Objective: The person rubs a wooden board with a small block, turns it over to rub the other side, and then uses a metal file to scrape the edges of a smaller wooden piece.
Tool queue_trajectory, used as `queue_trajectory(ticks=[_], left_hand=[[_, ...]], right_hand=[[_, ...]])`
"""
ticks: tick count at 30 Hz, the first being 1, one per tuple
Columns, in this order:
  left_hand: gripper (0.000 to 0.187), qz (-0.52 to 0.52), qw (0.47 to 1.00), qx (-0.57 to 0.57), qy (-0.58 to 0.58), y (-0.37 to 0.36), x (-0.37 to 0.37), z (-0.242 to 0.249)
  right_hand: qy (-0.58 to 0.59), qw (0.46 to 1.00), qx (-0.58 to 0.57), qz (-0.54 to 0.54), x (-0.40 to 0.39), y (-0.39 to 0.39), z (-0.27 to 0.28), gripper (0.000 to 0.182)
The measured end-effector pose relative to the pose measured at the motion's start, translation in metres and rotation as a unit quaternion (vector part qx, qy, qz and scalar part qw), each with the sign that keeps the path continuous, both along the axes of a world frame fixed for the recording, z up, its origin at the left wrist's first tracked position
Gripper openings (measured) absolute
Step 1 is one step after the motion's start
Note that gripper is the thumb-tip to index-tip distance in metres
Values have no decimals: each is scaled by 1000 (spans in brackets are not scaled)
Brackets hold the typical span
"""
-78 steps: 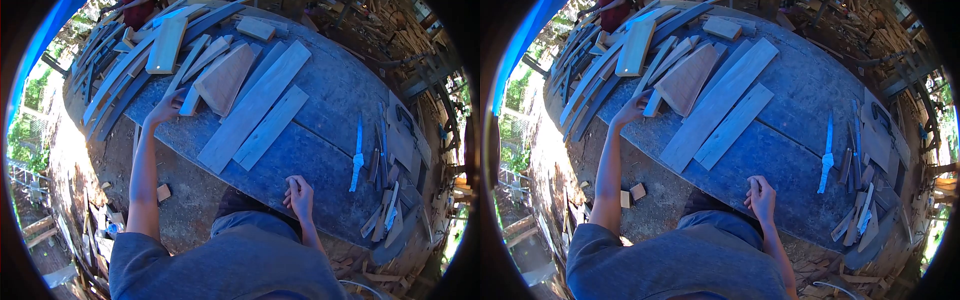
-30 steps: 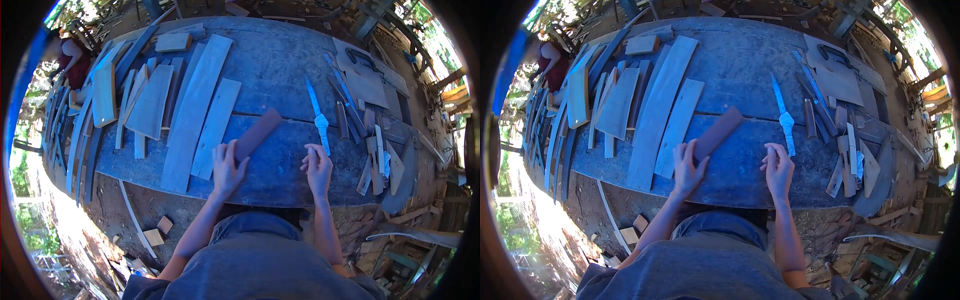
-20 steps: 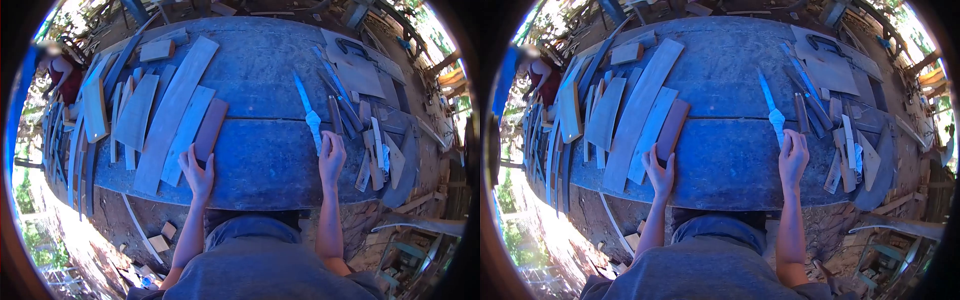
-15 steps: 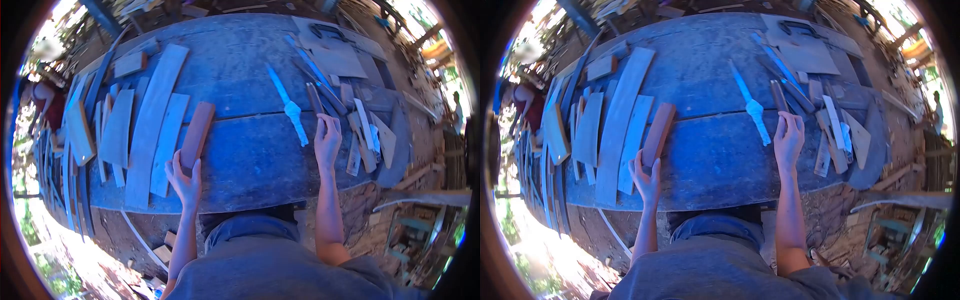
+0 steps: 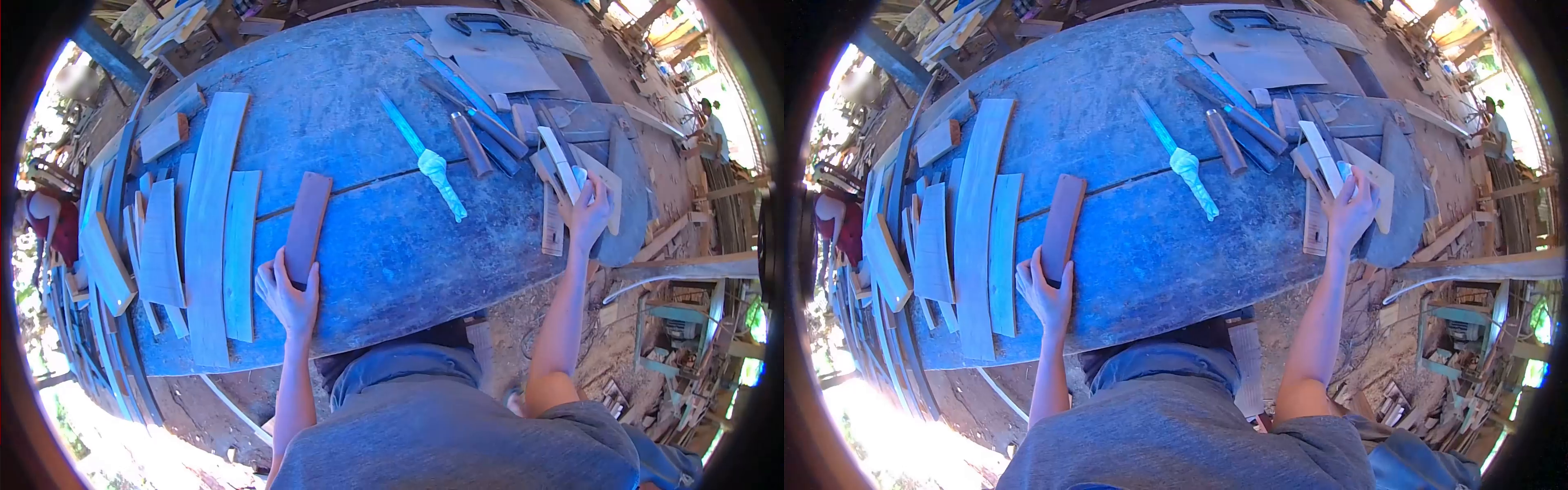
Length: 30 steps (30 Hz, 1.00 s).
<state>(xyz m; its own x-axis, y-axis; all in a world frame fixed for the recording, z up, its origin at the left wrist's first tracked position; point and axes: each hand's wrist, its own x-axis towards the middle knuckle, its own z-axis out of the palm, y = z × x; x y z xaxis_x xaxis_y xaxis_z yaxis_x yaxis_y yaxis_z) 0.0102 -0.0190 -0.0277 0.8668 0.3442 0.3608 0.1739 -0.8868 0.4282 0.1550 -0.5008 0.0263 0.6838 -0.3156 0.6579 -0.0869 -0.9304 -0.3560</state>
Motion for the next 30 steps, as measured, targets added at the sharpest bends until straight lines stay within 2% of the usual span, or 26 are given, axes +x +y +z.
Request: queue_trajectory(ticks=[2, 7, 11, 13, 14, 17, 21, 24, 30], left_hand=[[62, 6, 1000, -3, -3, 2, 0, 0], [62, -20, 999, 17, -23, -5, 1, 4], [66, -18, 999, 29, -11, -13, -2, 5], [67, -28, 999, 29, -2, -14, -2, 4], [67, -25, 999, 28, -4, -14, -3, 3], [67, -23, 999, 25, -13, -11, -5, 1], [67, -22, 1000, 7, -12, -12, -4, 1], [67, -30, 999, 12, -15, -13, -3, 4], [65, -36, 999, 19, -33, -11, -4, 4]], right_hand=[[13, 999, 26, -20, -2, -2, 4, 20], [39, 974, -7, 223, 4, 80, 9, 20], [58, 966, 2, 253, 33, 145, -18, 27], [59, 974, -92, 200, 53, 157, -36, 36], [56, 973, -94, 202, 55, 157, -42, 36], [101, 972, -69, 203, 59, 165, -47, 42], [113, 976, -130, 133, 26, 167, -29, 42], [45, 969, -157, 184, 20, 184, -18, 40], [173, 936, -85, 294, 52, 210, -41, 35]])
